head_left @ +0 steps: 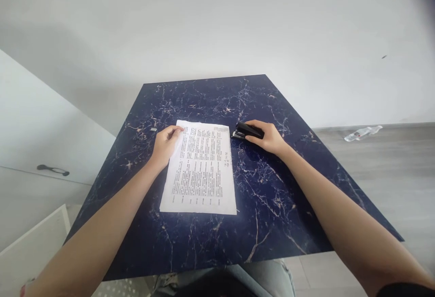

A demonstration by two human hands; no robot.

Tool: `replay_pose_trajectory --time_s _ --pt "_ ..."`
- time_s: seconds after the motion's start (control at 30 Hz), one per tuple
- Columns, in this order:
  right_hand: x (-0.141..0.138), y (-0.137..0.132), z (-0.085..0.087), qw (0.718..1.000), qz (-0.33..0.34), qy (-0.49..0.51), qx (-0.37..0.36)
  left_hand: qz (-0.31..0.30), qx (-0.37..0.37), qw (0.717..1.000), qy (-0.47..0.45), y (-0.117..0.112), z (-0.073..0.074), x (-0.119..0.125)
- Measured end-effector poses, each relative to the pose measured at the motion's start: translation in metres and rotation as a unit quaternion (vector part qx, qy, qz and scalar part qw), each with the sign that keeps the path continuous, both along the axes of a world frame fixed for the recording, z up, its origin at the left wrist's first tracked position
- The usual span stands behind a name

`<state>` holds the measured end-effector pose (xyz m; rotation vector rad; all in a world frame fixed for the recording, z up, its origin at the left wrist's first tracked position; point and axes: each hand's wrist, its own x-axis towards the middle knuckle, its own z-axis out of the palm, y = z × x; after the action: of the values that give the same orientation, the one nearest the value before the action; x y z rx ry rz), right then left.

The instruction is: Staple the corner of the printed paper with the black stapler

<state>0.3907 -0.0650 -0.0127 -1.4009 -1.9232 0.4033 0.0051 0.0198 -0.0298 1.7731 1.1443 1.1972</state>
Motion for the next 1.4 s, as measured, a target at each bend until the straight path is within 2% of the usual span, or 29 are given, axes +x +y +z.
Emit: replay_pose_trajectory --time_s 0.17,0.43,0.6,0.83,0.97,1.03,1.2,1.4 --pt "-0.001 -0.001 0.001 1.000 0.005 0.004 -0.006 -0.008 -0.044 0.997 -0.061 -0.004 0.005 -0.001" --pt "-0.001 -0.002 0.002 1.000 0.002 -0.003 -0.002 -0.041 -0.024 0.992 -0.119 -0.003 0.011 -0.002" --pt "-0.003 -0.003 0.004 1.000 0.018 0.005 -0.005 -0.065 -0.041 0.985 -0.152 -0.003 0.014 -0.002" --pt "-0.007 -0.004 0.006 0.999 0.034 0.003 -0.013 -0.056 -0.060 0.989 -0.124 -0.005 0.014 0.003" --pt "-0.007 -0.004 0.005 0.999 0.031 0.001 -0.010 -0.046 -0.032 0.995 -0.079 -0.006 0.014 0.005" --pt "-0.007 -0.004 0.004 0.999 0.031 0.002 -0.004 -0.050 -0.032 0.995 -0.082 -0.006 0.015 0.005" --pt "-0.008 -0.005 0.005 1.000 0.026 0.002 -0.014 -0.066 -0.082 0.988 -0.112 -0.006 0.014 0.006" --pt "-0.013 -0.007 0.008 0.999 0.037 -0.002 -0.011 -0.070 -0.068 0.990 -0.104 -0.005 0.012 0.005"
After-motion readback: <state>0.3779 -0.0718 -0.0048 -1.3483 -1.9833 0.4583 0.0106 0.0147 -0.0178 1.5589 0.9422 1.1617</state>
